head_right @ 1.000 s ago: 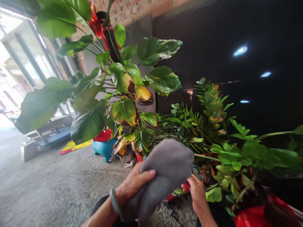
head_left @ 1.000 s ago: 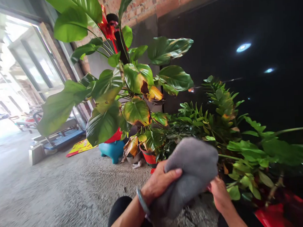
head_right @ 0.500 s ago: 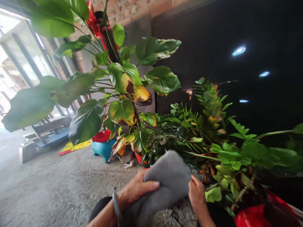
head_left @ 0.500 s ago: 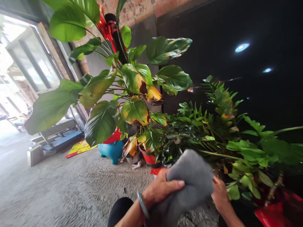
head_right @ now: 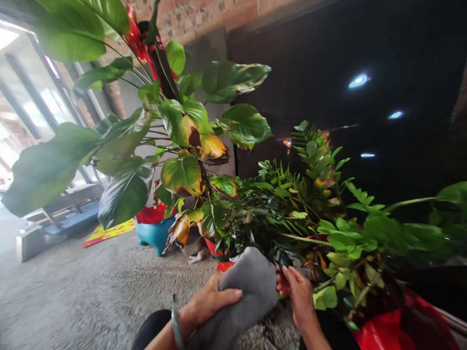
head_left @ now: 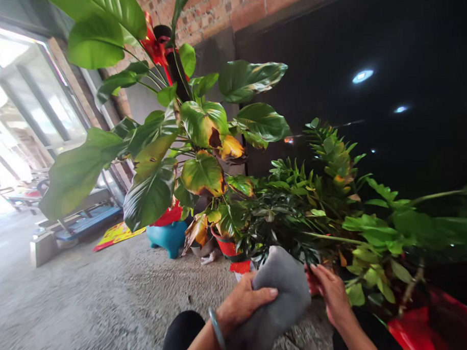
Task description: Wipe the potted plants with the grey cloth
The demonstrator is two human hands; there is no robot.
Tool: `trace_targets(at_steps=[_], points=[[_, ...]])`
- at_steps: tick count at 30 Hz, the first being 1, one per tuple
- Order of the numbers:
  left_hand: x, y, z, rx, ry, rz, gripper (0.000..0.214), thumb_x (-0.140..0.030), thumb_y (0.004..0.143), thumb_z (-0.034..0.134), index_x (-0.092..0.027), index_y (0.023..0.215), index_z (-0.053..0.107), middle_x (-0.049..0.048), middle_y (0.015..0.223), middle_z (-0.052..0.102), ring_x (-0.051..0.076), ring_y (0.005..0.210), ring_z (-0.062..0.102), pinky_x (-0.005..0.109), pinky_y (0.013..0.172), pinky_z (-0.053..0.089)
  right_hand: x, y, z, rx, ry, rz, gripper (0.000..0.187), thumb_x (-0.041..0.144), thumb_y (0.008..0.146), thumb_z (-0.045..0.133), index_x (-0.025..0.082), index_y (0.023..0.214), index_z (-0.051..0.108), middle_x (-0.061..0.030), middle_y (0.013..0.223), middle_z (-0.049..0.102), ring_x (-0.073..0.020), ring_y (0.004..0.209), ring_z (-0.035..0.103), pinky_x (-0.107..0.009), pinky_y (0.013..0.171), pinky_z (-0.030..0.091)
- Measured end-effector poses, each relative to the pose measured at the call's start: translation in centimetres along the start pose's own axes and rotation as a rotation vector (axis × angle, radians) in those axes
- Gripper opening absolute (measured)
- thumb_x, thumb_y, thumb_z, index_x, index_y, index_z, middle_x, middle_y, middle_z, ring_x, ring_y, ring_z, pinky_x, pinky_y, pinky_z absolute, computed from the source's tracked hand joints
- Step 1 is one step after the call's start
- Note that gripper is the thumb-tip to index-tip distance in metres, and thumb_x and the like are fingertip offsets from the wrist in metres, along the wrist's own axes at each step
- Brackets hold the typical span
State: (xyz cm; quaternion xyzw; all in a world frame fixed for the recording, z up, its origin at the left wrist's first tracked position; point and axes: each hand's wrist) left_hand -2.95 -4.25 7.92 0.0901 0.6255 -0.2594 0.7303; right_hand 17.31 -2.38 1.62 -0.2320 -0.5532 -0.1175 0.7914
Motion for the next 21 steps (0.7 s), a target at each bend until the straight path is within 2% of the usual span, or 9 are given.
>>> trace_targets(at_steps=[2, 6, 8, 11, 13, 15, 17, 18, 21], points=[[-2.4, -0.9, -0.2, -0.038, -0.048, 0.059, 0.042, -0.044, 0.058, 0.085, -0.015, 0.086, 0.075, 0.0029, 0.072, 0.071, 0.015, 0.063, 0.062, 0.023, 0.06, 0.047, 0.0, 0.0, 0.1, 0.006, 0.005, -0.001, 0.034, 0.049, 0.037, 0.075, 0.02, 0.048, 0.061, -0.0014, 0.042, 0.059, -0.0152, 0.038, 0.052, -0.027, 0.038, 0.039], [-6.7, -0.1, 0.0, -0.278, -0.222, 0.241, 0.05, -0.042, 0.055, 0.087, -0.016, 0.094, 0.071, 0.0018, 0.079, 0.072, 0.017, 0.069, 0.064, 0.027, 0.067, 0.052, 0.3, -0.4, 0.6, 0.009, 0.03, 0.037, 0.039, 0.047, 0.035, 0.076, 0.016, 0.057, 0.069, -0.0035, 0.044, 0.063, -0.0143, 0.038, 0.052, -0.026, 0.038, 0.039], [-6.4, 1.4, 0.3, -0.332, -0.238, 0.259, 0.052, -0.044, 0.052, 0.086, -0.015, 0.092, 0.07, 0.0016, 0.074, 0.07, 0.017, 0.064, 0.063, 0.028, 0.063, 0.052, 0.4, -0.6, 0.8, 0.016, 0.041, 0.039, 0.039, 0.047, 0.034, 0.077, 0.016, 0.057, 0.069, -0.0038, 0.044, 0.064, -0.0141, 0.038, 0.053, -0.026, 0.039, 0.04], [-3.0, 2.8, 0.7, -0.327, -0.13, 0.202, 0.047, -0.046, 0.049, 0.086, -0.013, 0.08, 0.071, 0.0007, 0.064, 0.066, 0.014, 0.054, 0.056, 0.026, 0.054, 0.045, 0.2, -0.6, 0.7, 0.033, 0.044, 0.028, 0.039, 0.046, 0.035, 0.078, 0.016, 0.057, 0.069, -0.0043, 0.045, 0.064, -0.0146, 0.039, 0.053, -0.027, 0.04, 0.04], [-0.3, 2.6, 0.6, -0.238, -0.023, 0.121, 0.043, -0.046, 0.049, 0.086, -0.013, 0.074, 0.072, 0.0007, 0.063, 0.065, 0.013, 0.054, 0.054, 0.026, 0.054, 0.042, -0.1, -0.3, 0.4, 0.034, 0.027, 0.02, 0.038, 0.047, 0.035, 0.078, 0.017, 0.056, 0.069, -0.004, 0.046, 0.064, -0.0158, 0.04, 0.053, -0.028, 0.04, 0.041], [1.1, 1.4, 0.4, -0.085, 0.055, 0.028, 0.041, -0.047, 0.052, 0.084, -0.014, 0.074, 0.074, 0.001, 0.064, 0.065, 0.013, 0.055, 0.054, 0.026, 0.056, 0.042, -0.4, 0.1, 0.0, 0.028, 0.002, 0.021, 0.036, 0.047, 0.035, 0.078, 0.018, 0.055, 0.069, -0.003, 0.045, 0.064, -0.0168, 0.039, 0.053, -0.029, 0.039, 0.042], [0.5, -0.1, 0.1, 0.024, 0.085, -0.005, 0.042, -0.048, 0.055, 0.082, -0.014, 0.078, 0.075, 0.0015, 0.067, 0.066, 0.014, 0.058, 0.056, 0.026, 0.058, 0.043, -0.7, 0.4, -0.2, -0.006, -0.004, 0.007, 0.035, 0.047, 0.034, 0.078, 0.02, 0.053, 0.067, -0.0007, 0.043, 0.063, -0.0167, 0.039, 0.053, -0.029, 0.039, 0.041], [-0.6, -0.6, 0.0, 0.028, 0.083, 0.013, 0.042, -0.047, 0.056, 0.083, -0.014, 0.08, 0.076, 0.0017, 0.069, 0.067, 0.015, 0.059, 0.057, 0.026, 0.058, 0.043, -0.9, 0.5, -0.2, -0.022, -0.001, -0.005, 0.035, 0.047, 0.034, 0.079, 0.02, 0.052, 0.065, 0.0002, 0.043, 0.062, -0.0164, 0.04, 0.053, -0.028, 0.038, 0.041], [-5.1, -0.9, -0.1, -0.146, -0.031, 0.168, 0.045, -0.045, 0.051, 0.086, -0.014, 0.08, 0.074, 0.002, 0.07, 0.069, 0.015, 0.06, 0.059, 0.024, 0.056, 0.046, -1.0, 0.3, 0.2, -0.035, 0.017, -0.017, 0.036, 0.049, 0.035, 0.079, 0.02, 0.052, 0.065, 0.0, 0.043, 0.063, -0.0157, 0.04, 0.054, -0.027, 0.038, 0.041]])
Point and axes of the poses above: each hand's wrist, its own y-axis towards the middle knuckle, its own z-axis out of the palm, x = y × z
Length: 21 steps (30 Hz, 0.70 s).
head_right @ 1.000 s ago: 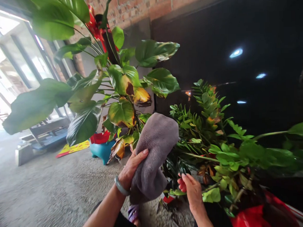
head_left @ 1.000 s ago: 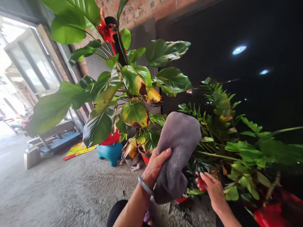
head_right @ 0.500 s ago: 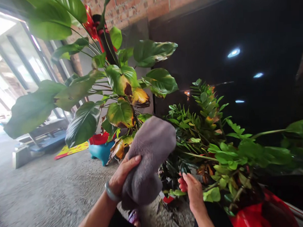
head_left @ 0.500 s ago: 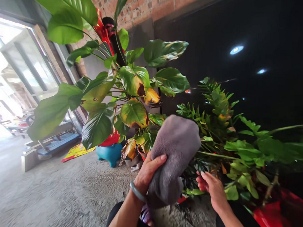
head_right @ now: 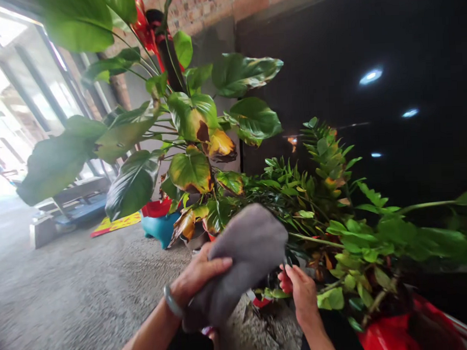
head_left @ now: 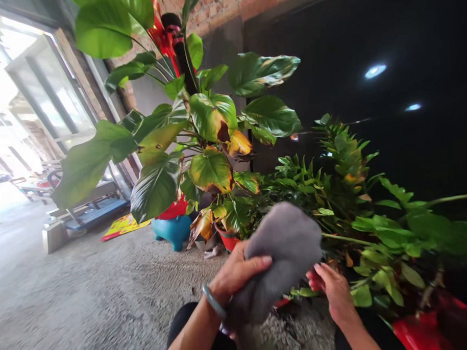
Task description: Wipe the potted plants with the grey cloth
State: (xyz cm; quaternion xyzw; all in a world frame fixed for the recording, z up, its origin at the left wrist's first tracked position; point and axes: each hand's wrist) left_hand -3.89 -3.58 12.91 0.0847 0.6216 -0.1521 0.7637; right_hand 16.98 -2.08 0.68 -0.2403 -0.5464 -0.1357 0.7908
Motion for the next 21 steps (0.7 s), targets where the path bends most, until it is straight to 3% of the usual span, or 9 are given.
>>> trace_targets(at_steps=[3, 6, 8, 10, 12, 14, 15, 19, 21], points=[[-1.9, 2.2, 0.4, -0.245, -0.185, 0.13, 0.054, -0.048, 0.045, 0.088, -0.014, 0.083, 0.072, 0.0017, 0.069, 0.068, 0.015, 0.06, 0.06, 0.025, 0.058, 0.05, 0.3, -0.5, 0.6, 0.037, 0.022, 0.023, 0.038, 0.047, 0.035, 0.08, 0.018, 0.057, 0.069, -0.0025, 0.044, 0.065, -0.0155, 0.039, 0.054, -0.027, 0.038, 0.043], [0.8, 3.6, 0.7, -0.309, -0.182, 0.109, 0.056, -0.05, 0.044, 0.087, -0.013, 0.084, 0.071, 0.0012, 0.066, 0.067, 0.014, 0.058, 0.058, 0.026, 0.057, 0.049, 0.8, -0.9, 0.9, 0.047, 0.041, 0.048, 0.037, 0.044, 0.033, 0.08, 0.017, 0.056, 0.07, -0.0029, 0.044, 0.064, -0.0147, 0.038, 0.053, -0.026, 0.038, 0.042], [4.1, 3.3, 0.6, -0.237, -0.043, 0.03, 0.051, -0.047, 0.046, 0.087, -0.012, 0.079, 0.072, 0.0009, 0.063, 0.065, 0.014, 0.055, 0.055, 0.025, 0.054, 0.045, 0.9, -1.0, 0.9, 0.044, 0.036, 0.056, 0.037, 0.044, 0.032, 0.08, 0.017, 0.054, 0.069, -0.0031, 0.043, 0.064, -0.0147, 0.038, 0.052, -0.026, 0.037, 0.041], [6.8, 2.0, 0.1, -0.082, 0.093, -0.07, 0.042, -0.044, 0.05, 0.085, -0.012, 0.075, 0.073, 0.001, 0.062, 0.065, 0.014, 0.055, 0.054, 0.025, 0.054, 0.043, 0.8, -1.0, 0.6, 0.041, 0.022, 0.054, 0.037, 0.046, 0.033, 0.08, 0.017, 0.054, 0.069, -0.003, 0.043, 0.064, -0.0152, 0.038, 0.052, -0.027, 0.038, 0.042], [7.5, 0.4, -0.6, 0.064, 0.141, -0.145, 0.033, -0.041, 0.056, 0.083, -0.015, 0.075, 0.075, 0.0013, 0.064, 0.066, 0.014, 0.055, 0.055, 0.026, 0.056, 0.043, 0.6, -0.8, 0.3, 0.041, 0.009, 0.044, 0.037, 0.047, 0.035, 0.08, 0.018, 0.055, 0.068, -0.0026, 0.043, 0.063, -0.0158, 0.038, 0.053, -0.028, 0.038, 0.042], [6.0, -0.8, -1.3, 0.101, 0.105, -0.14, 0.029, -0.038, 0.06, 0.082, -0.016, 0.078, 0.076, 0.0014, 0.068, 0.069, 0.015, 0.057, 0.058, 0.025, 0.057, 0.044, 0.2, -0.5, 0.1, 0.042, 0.006, 0.025, 0.037, 0.047, 0.036, 0.079, 0.018, 0.055, 0.068, -0.0024, 0.043, 0.062, -0.0159, 0.038, 0.053, -0.028, 0.038, 0.042], [4.6, -1.0, -1.7, 0.061, 0.052, -0.097, 0.031, -0.037, 0.059, 0.083, -0.016, 0.081, 0.076, 0.0013, 0.069, 0.07, 0.015, 0.058, 0.059, 0.024, 0.057, 0.045, 0.1, -0.4, 0.0, 0.043, 0.005, 0.015, 0.037, 0.047, 0.038, 0.079, 0.018, 0.056, 0.068, -0.0025, 0.043, 0.062, -0.0158, 0.038, 0.053, -0.027, 0.038, 0.041], [-1.3, 0.4, -3.0, -0.273, -0.269, 0.206, 0.047, -0.039, 0.055, 0.086, -0.014, 0.093, 0.073, 0.0011, 0.073, 0.072, 0.014, 0.058, 0.064, 0.022, 0.057, 0.052, -0.1, -0.2, 0.1, 0.063, 0.0, 0.029, 0.036, 0.045, 0.038, 0.078, 0.017, 0.059, 0.069, -0.0035, 0.047, 0.065, -0.0162, 0.039, 0.055, -0.028, 0.038, 0.043], [-2.2, 1.7, -3.5, -0.406, -0.379, 0.296, 0.045, -0.037, 0.059, 0.085, -0.015, 0.096, 0.071, 0.0004, 0.073, 0.072, 0.013, 0.058, 0.065, 0.022, 0.058, 0.054, 0.1, -0.4, 0.3, 0.074, 0.004, 0.052, 0.036, 0.043, 0.036, 0.079, 0.017, 0.059, 0.069, -0.0036, 0.047, 0.065, -0.0161, 0.039, 0.055, -0.027, 0.038, 0.043]])
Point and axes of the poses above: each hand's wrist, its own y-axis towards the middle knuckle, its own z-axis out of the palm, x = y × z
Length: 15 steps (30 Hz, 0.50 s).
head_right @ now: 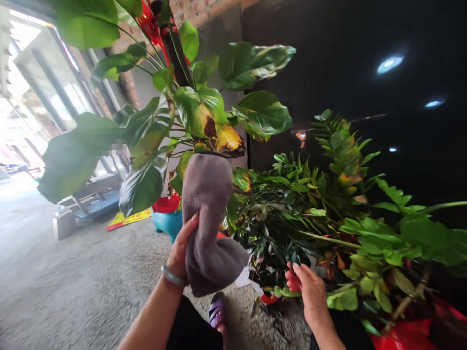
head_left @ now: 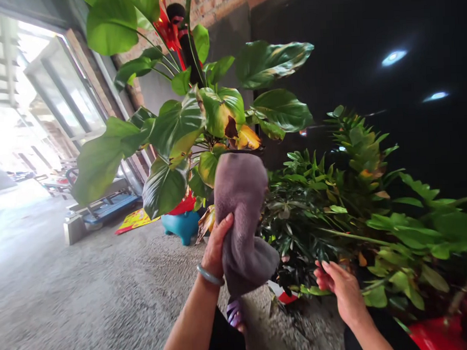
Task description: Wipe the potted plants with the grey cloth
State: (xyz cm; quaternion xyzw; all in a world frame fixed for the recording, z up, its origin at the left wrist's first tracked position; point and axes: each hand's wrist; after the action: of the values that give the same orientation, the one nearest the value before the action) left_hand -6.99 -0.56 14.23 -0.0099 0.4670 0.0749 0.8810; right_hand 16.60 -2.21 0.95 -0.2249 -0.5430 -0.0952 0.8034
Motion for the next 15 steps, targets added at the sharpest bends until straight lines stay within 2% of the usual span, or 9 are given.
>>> trace_targets(at_steps=[1, 3, 6, 9, 12, 15], points=[[0.4, 0.5, -0.1, -0.047, -0.018, 0.002, 0.042, -0.035, 0.061, 0.084, -0.014, 0.095, 0.07, 0.0003, 0.072, 0.073, 0.013, 0.058, 0.065, 0.021, 0.058, 0.054, 0.1, -0.1, 0.1, -0.001, 0.006, 0.013, 0.035, 0.042, 0.035, 0.079, 0.017, 0.058, 0.069, -0.0035, 0.046, 0.066, -0.0158, 0.039, 0.055, -0.027, 0.037, 0.043], [2.1, 0.5, -1.0, -0.099, 0.025, -0.093, 0.038, -0.031, 0.061, 0.084, -0.013, 0.091, 0.069, 0.0013, 0.068, 0.073, 0.014, 0.054, 0.064, 0.023, 0.054, 0.054, 0.3, -0.2, 0.2, -0.019, 0.019, 0.03, 0.034, 0.04, 0.033, 0.079, 0.017, 0.056, 0.069, -0.0032, 0.045, 0.065, -0.0157, 0.038, 0.054, -0.027, 0.037, 0.042], [5.0, -1.7, -3.0, -0.099, 0.178, -0.349, 0.031, -0.03, 0.064, 0.082, -0.011, 0.084, 0.069, 0.0035, 0.061, 0.071, 0.015, 0.049, 0.062, 0.024, 0.05, 0.052, 0.4, -0.2, 0.0, -0.052, 0.024, 0.012, 0.033, 0.041, 0.033, 0.078, 0.018, 0.055, 0.069, -0.0031, 0.044, 0.065, -0.0161, 0.037, 0.054, -0.028, 0.036, 0.042], [5.6, -4.3, -4.3, -0.051, 0.236, -0.48, 0.028, -0.032, 0.064, 0.082, -0.013, 0.079, 0.069, 0.0029, 0.06, 0.07, 0.015, 0.052, 0.063, 0.022, 0.05, 0.05, 0.3, -0.2, -0.2, -0.051, 0.011, 0.001, 0.034, 0.043, 0.035, 0.078, 0.018, 0.055, 0.07, -0.0034, 0.044, 0.065, -0.0171, 0.037, 0.054, -0.029, 0.036, 0.042], [3.3, -4.2, -3.4, -0.036, 0.195, -0.378, 0.032, -0.031, 0.064, 0.081, -0.015, 0.088, 0.068, 0.0011, 0.063, 0.071, 0.017, 0.054, 0.065, 0.023, 0.05, 0.05, 0.3, -0.3, -0.2, -0.044, 0.008, 0.008, 0.035, 0.044, 0.034, 0.079, 0.018, 0.055, 0.069, -0.0034, 0.045, 0.065, -0.0167, 0.038, 0.054, -0.028, 0.037, 0.043], [0.9, -1.3, -1.2, -0.093, 0.112, -0.191, 0.037, -0.029, 0.07, 0.075, -0.014, 0.103, 0.064, 0.0023, 0.069, 0.072, 0.017, 0.054, 0.065, 0.025, 0.05, 0.052, 0.5, -0.6, 0.3, -0.028, 0.021, 0.01, 0.035, 0.044, 0.034, 0.08, 0.018, 0.055, 0.069, -0.0027, 0.044, 0.065, -0.0155, 0.038, 0.054, -0.027, 0.037, 0.043]])
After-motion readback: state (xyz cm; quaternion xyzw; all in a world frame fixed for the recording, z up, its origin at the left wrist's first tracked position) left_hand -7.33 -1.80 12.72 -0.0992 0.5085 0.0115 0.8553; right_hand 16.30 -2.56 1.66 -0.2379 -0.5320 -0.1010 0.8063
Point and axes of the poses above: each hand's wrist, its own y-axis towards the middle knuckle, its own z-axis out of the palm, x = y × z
